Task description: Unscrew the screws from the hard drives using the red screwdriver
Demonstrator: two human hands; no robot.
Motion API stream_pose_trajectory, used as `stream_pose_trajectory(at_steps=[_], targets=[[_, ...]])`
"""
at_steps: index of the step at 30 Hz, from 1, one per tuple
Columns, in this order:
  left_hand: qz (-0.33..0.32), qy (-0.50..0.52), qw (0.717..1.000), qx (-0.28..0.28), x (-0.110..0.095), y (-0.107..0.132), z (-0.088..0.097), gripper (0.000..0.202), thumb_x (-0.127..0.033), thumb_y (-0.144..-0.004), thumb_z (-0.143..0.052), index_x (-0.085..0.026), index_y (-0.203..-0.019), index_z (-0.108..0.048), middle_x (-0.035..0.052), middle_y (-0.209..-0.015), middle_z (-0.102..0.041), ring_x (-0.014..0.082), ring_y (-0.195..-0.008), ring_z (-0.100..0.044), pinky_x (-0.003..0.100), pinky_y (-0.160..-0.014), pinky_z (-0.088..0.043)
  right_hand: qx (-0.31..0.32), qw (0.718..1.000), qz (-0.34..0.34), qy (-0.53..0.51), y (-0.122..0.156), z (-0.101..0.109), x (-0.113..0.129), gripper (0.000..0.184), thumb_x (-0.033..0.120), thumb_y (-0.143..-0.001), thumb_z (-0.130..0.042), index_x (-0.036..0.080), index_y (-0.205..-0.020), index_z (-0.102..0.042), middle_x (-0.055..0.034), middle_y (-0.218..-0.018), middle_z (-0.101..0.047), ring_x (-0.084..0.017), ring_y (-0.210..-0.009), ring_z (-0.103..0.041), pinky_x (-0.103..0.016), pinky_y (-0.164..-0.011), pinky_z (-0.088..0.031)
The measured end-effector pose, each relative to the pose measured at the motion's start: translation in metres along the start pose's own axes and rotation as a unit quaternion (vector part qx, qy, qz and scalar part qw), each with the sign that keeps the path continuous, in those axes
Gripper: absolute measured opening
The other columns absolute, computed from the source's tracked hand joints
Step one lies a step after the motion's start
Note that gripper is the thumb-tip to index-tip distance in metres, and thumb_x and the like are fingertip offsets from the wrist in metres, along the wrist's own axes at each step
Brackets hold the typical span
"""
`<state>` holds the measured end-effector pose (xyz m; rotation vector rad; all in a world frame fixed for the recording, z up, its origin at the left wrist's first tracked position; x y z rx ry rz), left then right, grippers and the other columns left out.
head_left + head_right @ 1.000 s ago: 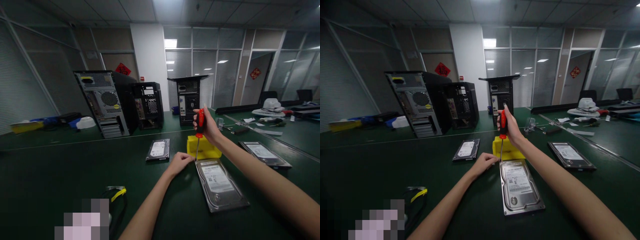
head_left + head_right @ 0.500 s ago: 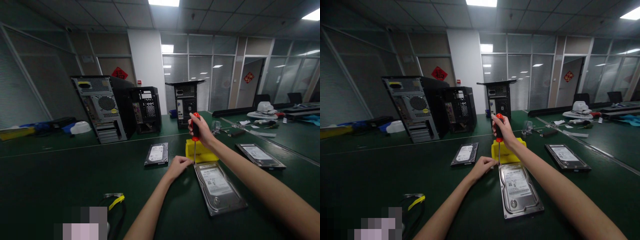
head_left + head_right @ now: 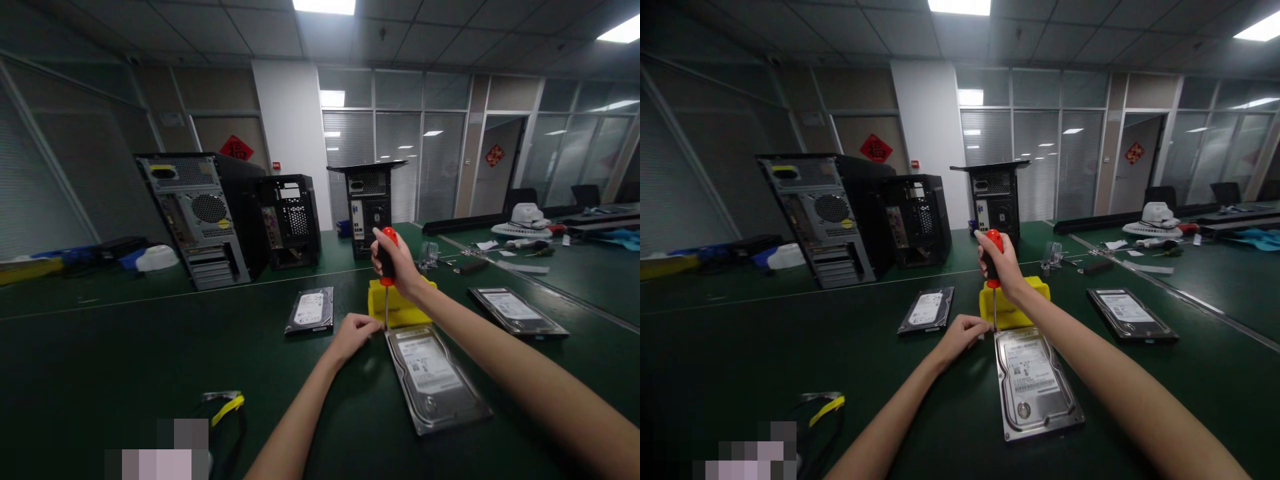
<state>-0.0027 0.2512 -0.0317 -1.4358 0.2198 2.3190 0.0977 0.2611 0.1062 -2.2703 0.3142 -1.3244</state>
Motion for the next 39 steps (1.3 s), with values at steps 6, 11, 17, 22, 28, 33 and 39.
stream_pose_trajectory(at_steps=[6,11,17,22,28,33,39], targets=[[-0.002,0.012,1.0,0.009,0.0,0.002,0.0,0.04,-0.043,-0.072,-0.052,-0.007,-0.081,-0.069,-0.0027,-0.047,-0.046,0.0059,-0.043,-0.032,0.021,-0.044,-0.021,0.017,1.0,-0.012,-0.02,-0.003,0.0,-0.001,0.043,0.06,-0.073,-0.046,0.017,-0.078,-0.051,0.0034,-0.063,-0.05,-0.006,-0.043,-0.046,-0.018,-0.038,-0.04],[-0.017,0.003,1.0,0.003,0.003,0.002,0.0,0.039,-0.041,-0.073,-0.051,-0.007,-0.084,-0.068,-0.0012,-0.05,-0.05,0.006,-0.043,-0.033,0.02,-0.044,-0.021,0.014,0.999,0.005,-0.029,-0.001,-0.003,0.0,0.034,0.052,-0.072,-0.054,0.021,-0.084,-0.047,0.0065,-0.06,-0.047,-0.004,-0.036,-0.038,-0.016,-0.03,-0.03],[-0.014,0.01,1.0,0.003,0.008,0.002,0.0,0.039,-0.042,-0.074,-0.051,-0.008,-0.083,-0.068,-0.0014,-0.05,-0.05,0.006,-0.042,-0.034,0.02,-0.043,-0.021,-0.004,1.0,0.021,0.007,0.006,-0.005,0.005,0.03,0.044,-0.072,-0.06,0.022,-0.077,-0.039,0.0086,-0.056,-0.047,-0.004,-0.034,-0.037,-0.014,-0.029,-0.029],[-0.014,0.01,1.0,0.001,0.005,0.004,0.001,0.038,-0.041,-0.074,-0.052,-0.008,-0.084,-0.068,-0.0027,-0.047,-0.046,0.0059,-0.042,-0.033,0.02,-0.043,-0.02,-0.012,0.999,0.043,-0.006,0.001,0.0,0.009,0.032,0.05,-0.073,-0.055,0.022,-0.075,-0.04,0.0076,-0.057,-0.049,-0.005,-0.035,-0.041,-0.015,-0.027,-0.031],[-0.003,0.013,1.0,0.002,0.0,0.006,0.001,0.039,-0.043,-0.071,-0.055,-0.008,-0.081,-0.069,-0.0011,-0.052,-0.051,0.0063,-0.045,-0.035,0.02,-0.046,-0.024,-0.009,0.997,0.065,-0.028,-0.003,0.005,0.015,0.035,0.055,-0.075,-0.049,0.021,-0.075,-0.042,0.0058,-0.058,-0.052,-0.005,-0.034,-0.041,-0.016,-0.027,-0.03],[-0.006,0.029,0.999,0.019,-0.003,0.008,0.0,0.043,-0.045,-0.069,-0.058,-0.008,-0.087,-0.068,-0.0003,-0.054,-0.052,0.0063,-0.046,-0.036,0.02,-0.045,-0.023,-0.027,0.995,0.085,-0.041,-0.006,0.012,0.023,0.034,0.055,-0.076,-0.046,0.021,-0.076,-0.043,0.006,-0.055,-0.05,-0.005,-0.032,-0.038,-0.016,-0.026,-0.028],[-0.021,0.022,0.999,0.016,-0.005,0.009,0.002,0.045,-0.047,-0.064,-0.063,-0.008,-0.088,-0.069,-0.0038,-0.047,-0.042,0.0055,-0.046,-0.027,0.021,-0.046,-0.016,-0.051,0.992,0.101,-0.052,-0.011,0.021,0.037,0.034,0.054,-0.077,-0.045,0.021,-0.074,-0.042,0.006,-0.054,-0.047,-0.005,-0.033,-0.036,-0.016,-0.028,-0.026]])
Point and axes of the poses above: each hand's wrist, its own y-axis away from the middle knuckle, its own z-axis out of the back of the hand, x = y × z, the point moved 8 cm from there along -y, towards the middle knuckle
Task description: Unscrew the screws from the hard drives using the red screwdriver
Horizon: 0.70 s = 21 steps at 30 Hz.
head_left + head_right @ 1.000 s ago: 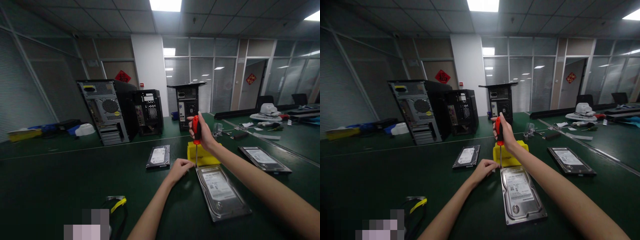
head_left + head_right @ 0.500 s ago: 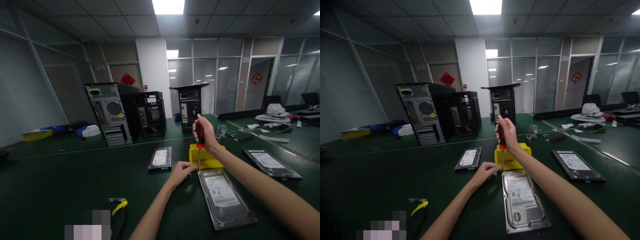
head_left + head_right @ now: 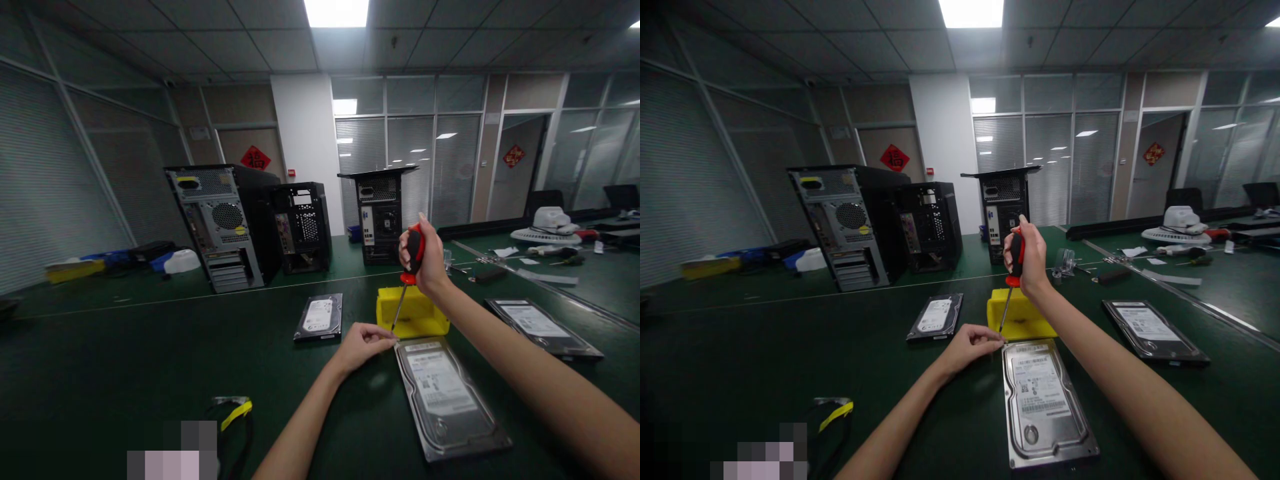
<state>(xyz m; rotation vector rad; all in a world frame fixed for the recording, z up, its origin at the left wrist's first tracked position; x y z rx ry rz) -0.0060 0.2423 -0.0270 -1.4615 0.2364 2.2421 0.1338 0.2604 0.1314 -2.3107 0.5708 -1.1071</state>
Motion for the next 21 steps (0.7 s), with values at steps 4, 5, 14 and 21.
stream_pose_trajectory(at_steps=[4,5,14,21], targets=[[-0.01,0.0,1.0,-0.003,0.001,-0.002,0.0,0.045,-0.047,-0.063,-0.065,-0.009,-0.088,-0.069,-0.0059,-0.045,-0.033,0.0054,-0.047,-0.023,0.022,-0.046,-0.014,-0.006,1.0,0.002,-0.008,-0.001,0.003,0.001,0.033,0.054,-0.077,-0.044,0.021,-0.073,-0.042,0.0055,-0.054,-0.047,-0.004,-0.033,-0.036,-0.016,-0.028,-0.025],[-0.006,0.004,1.0,-0.009,0.002,-0.002,0.001,0.046,-0.047,-0.062,-0.065,-0.009,-0.088,-0.069,-0.0052,-0.046,-0.036,0.0055,-0.047,-0.024,0.021,-0.046,-0.015,-0.007,1.0,0.001,-0.007,-0.001,0.003,-0.001,0.033,0.054,-0.077,-0.044,0.021,-0.074,-0.042,0.0055,-0.054,-0.047,-0.004,-0.033,-0.036,-0.016,-0.028,-0.025],[0.018,0.007,0.999,-0.041,0.007,-0.002,0.008,0.046,-0.048,-0.058,-0.068,-0.009,-0.082,-0.069,-0.0057,-0.046,-0.037,0.0055,-0.047,-0.026,0.021,-0.047,-0.017,-0.015,1.0,0.021,-0.001,0.0,-0.002,0.005,0.033,0.054,-0.078,-0.043,0.021,-0.075,-0.042,0.006,-0.053,-0.045,-0.004,-0.033,-0.035,-0.016,-0.028,-0.025],[-0.011,-0.002,0.999,-0.03,0.001,-0.001,0.003,0.044,-0.049,-0.056,-0.069,-0.009,-0.074,-0.067,-0.009,-0.045,-0.024,0.0047,-0.046,-0.02,0.021,-0.048,-0.016,0.287,0.917,-0.047,0.272,0.02,-0.042,0.03,0.025,0.041,-0.08,-0.048,0.022,-0.092,-0.057,0.0027,-0.062,-0.054,-0.007,-0.039,-0.043,-0.018,-0.033,-0.031]])
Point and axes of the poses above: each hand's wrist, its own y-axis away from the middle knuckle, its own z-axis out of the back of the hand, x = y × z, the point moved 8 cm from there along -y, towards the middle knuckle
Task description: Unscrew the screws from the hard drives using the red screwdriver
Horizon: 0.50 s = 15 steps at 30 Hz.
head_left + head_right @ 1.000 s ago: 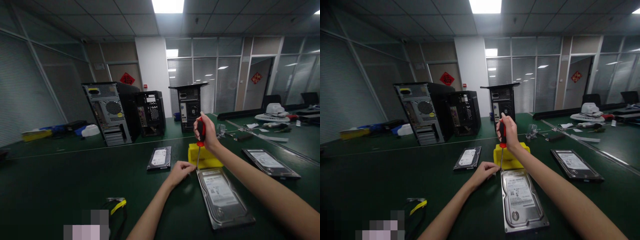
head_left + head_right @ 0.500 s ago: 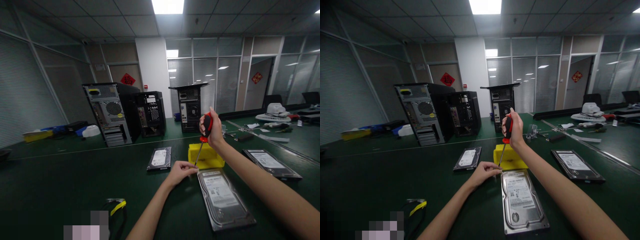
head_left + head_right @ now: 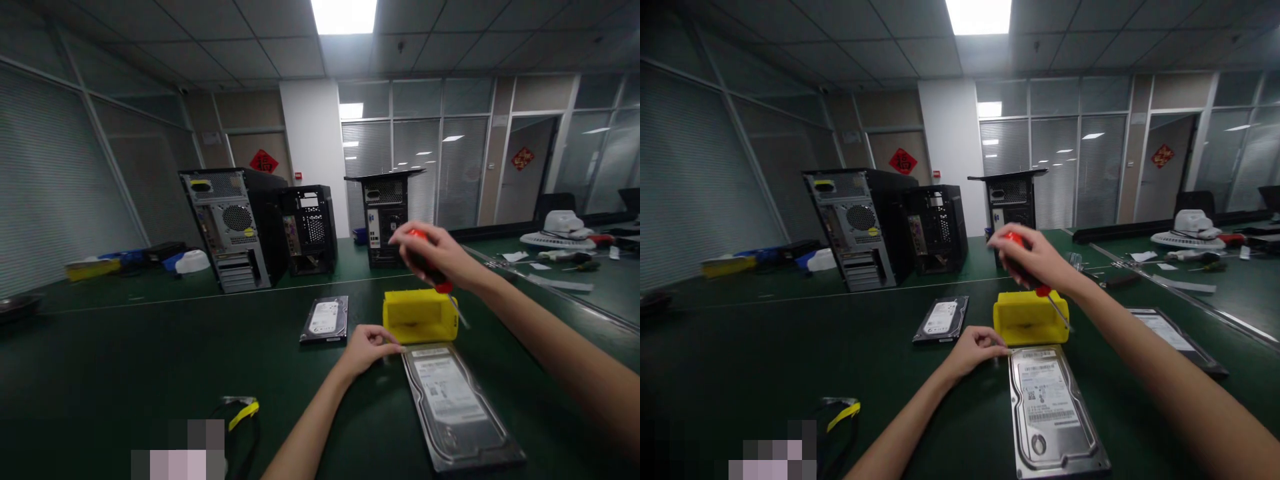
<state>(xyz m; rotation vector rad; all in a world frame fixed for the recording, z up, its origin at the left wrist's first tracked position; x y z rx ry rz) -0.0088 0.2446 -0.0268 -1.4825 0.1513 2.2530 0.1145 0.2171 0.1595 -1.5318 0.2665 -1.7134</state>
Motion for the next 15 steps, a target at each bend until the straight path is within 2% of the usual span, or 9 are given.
stream_pose_trajectory(at_steps=[1,3,6,8,10,13,15], targets=[[0.003,-0.002,1.0,-0.003,0.0,0.0,0.0,0.044,-0.049,-0.055,-0.07,-0.009,-0.073,-0.067,-0.0089,-0.045,-0.024,0.0048,-0.046,-0.02,0.021,-0.048,-0.016,0.089,0.992,-0.01,0.09,0.008,-0.015,-0.003,0.021,0.036,-0.08,-0.05,0.021,-0.092,-0.059,0.0005,-0.067,-0.058,-0.008,-0.045,-0.048,-0.019,-0.038,-0.035],[0.008,-0.001,1.0,-0.006,0.0,0.001,0.001,0.045,-0.048,-0.054,-0.071,-0.009,-0.074,-0.066,-0.0088,-0.046,-0.024,0.0048,-0.047,-0.021,0.021,-0.048,-0.017,0.219,0.941,0.011,0.259,0.03,-0.04,-0.015,0.018,0.027,-0.079,-0.052,0.02,-0.091,-0.063,-0.0036,-0.081,-0.063,-0.013,-0.066,-0.057,-0.023,-0.054,-0.042],[0.006,0.022,1.0,-0.001,0.0,0.0,0.001,0.043,-0.045,-0.053,-0.072,-0.008,-0.073,-0.065,-0.0082,-0.048,-0.025,0.0051,-0.048,-0.024,0.02,-0.048,-0.018,0.323,0.842,0.052,0.429,0.059,-0.064,-0.041,0.025,0.024,-0.081,-0.05,0.023,-0.104,-0.06,-0.006,-0.091,-0.063,-0.017,-0.075,-0.058,-0.027,-0.06,-0.04],[0.01,0.037,0.999,0.0,0.002,-0.001,0.001,0.04,-0.044,-0.053,-0.072,-0.008,-0.07,-0.064,-0.0078,-0.049,-0.027,0.0051,-0.049,-0.025,0.021,-0.048,-0.017,0.347,0.796,0.068,0.491,0.069,-0.071,-0.055,0.028,0.025,-0.082,-0.048,0.024,-0.109,-0.057,-0.0063,-0.091,-0.062,-0.016,-0.071,-0.058,-0.025,-0.056,-0.037],[0.014,0.046,0.999,0.002,0.005,-0.002,0.001,0.038,-0.042,-0.053,-0.073,-0.008,-0.067,-0.062,-0.0077,-0.048,-0.028,0.005,-0.048,-0.025,0.021,-0.047,-0.017,0.346,0.772,0.08,0.527,0.073,-0.074,-0.062,0.026,0.027,-0.083,-0.047,0.023,-0.108,-0.057,-0.0061,-0.089,-0.061,-0.015,-0.066,-0.058,-0.024,-0.053,-0.034],[0.012,0.057,0.998,0.002,0.006,-0.001,0.0,0.037,-0.04,-0.053,-0.073,-0.008,-0.067,-0.062,-0.0079,-0.048,-0.028,0.0048,-0.048,-0.025,0.021,-0.047,-0.017,0.334,0.759,0.09,0.551,0.073,-0.077,-0.065,0.024,0.027,-0.084,-0.046,0.021,-0.105,-0.056,-0.0057,-0.085,-0.06,-0.016,-0.066,-0.058,-0.024,-0.052,-0.033],[0.014,0.065,0.998,0.004,0.006,0.001,-0.001,0.038,-0.04,-0.053,-0.073,-0.008,-0.07,-0.063,-0.0079,-0.048,-0.029,0.0048,-0.047,-0.026,0.021,-0.047,-0.017,0.331,0.764,0.086,0.547,0.074,-0.079,-0.064,0.021,0.025,-0.084,-0.046,0.02,-0.103,-0.055,-0.0053,-0.083,-0.061,-0.017,-0.067,-0.058,-0.025,-0.053,-0.033]])
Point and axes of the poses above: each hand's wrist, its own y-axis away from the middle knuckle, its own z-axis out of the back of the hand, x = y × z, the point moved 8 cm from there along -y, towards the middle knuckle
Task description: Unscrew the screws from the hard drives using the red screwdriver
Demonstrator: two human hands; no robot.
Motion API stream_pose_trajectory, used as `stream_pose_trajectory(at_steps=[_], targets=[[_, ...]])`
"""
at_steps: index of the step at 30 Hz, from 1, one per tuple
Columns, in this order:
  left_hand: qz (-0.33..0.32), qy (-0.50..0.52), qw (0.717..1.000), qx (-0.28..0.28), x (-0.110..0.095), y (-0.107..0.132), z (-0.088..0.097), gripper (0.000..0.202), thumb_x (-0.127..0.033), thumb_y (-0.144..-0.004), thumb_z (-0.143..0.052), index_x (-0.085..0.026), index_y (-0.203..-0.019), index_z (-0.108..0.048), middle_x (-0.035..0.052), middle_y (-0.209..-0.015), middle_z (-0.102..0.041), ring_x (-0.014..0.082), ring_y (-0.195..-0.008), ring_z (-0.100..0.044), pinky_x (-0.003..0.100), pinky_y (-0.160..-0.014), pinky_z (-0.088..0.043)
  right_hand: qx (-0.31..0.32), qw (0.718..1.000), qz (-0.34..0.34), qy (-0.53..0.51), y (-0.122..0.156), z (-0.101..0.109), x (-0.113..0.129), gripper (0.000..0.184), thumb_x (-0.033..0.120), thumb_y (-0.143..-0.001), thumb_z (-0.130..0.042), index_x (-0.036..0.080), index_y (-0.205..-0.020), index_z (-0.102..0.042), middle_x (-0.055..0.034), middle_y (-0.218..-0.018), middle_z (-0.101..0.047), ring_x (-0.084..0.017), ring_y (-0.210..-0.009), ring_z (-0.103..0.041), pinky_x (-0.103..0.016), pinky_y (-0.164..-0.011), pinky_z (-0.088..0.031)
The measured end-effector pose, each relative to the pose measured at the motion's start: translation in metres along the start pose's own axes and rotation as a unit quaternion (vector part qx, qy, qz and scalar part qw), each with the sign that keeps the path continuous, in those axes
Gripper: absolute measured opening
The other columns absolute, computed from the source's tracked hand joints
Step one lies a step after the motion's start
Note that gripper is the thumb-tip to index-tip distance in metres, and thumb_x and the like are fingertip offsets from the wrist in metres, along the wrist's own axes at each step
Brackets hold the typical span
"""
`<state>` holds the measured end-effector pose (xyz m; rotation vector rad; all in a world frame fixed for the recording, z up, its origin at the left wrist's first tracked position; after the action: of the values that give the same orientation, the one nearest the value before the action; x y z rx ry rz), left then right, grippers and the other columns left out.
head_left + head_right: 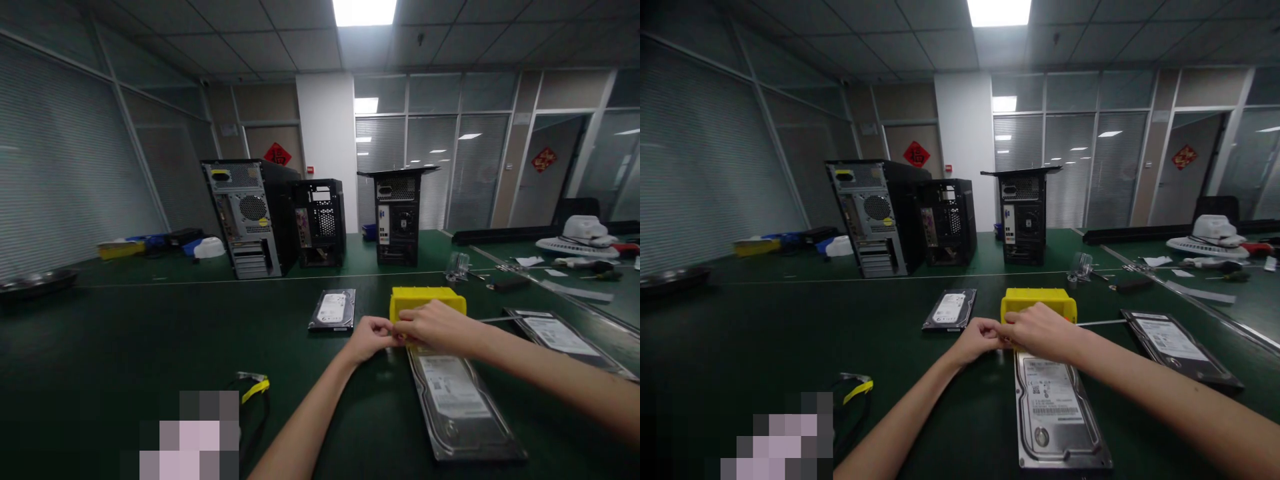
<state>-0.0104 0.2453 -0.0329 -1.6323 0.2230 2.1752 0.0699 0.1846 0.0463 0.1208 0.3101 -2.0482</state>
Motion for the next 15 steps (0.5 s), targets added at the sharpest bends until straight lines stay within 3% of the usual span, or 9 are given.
stream_pose_trajectory(at_steps=[8,15], targets=[[-0.001,0.013,1.0,0.021,-0.0049,0.0039,-0.0038,0.034,-0.037,-0.049,-0.076,-0.009,-0.062,-0.06,-0.0081,-0.047,-0.032,0.0038,-0.046,-0.025,0.02,-0.046,-0.018,-0.009,0.995,-0.007,-0.099,0.0079,0.003,0.0008,0.016,0.028,-0.083,-0.047,0.021,-0.095,-0.056,-0.002,-0.088,-0.063,-0.017,-0.073,-0.058,-0.026,-0.057,-0.035],[0.007,0.028,0.999,0.04,-0.0066,0.0005,-0.0064,0.03,-0.034,-0.049,-0.076,-0.009,-0.058,-0.06,-0.0051,-0.048,-0.046,0.0042,-0.046,-0.035,0.019,-0.045,-0.023,-0.015,0.989,-0.016,-0.143,0.0086,0.001,-0.0071,0.017,0.03,-0.084,-0.045,0.02,-0.089,-0.058,-0.0022,-0.084,-0.064,-0.016,-0.075,-0.058,-0.025,-0.06,-0.036]])
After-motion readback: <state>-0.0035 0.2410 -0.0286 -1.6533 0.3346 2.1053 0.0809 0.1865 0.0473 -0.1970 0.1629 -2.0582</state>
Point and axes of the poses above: each hand's wrist, its own y-axis away from the middle knuckle, its own z-axis out of the back of the hand, x = y × z, the point moved 8 cm from there along -y, towards the middle knuckle
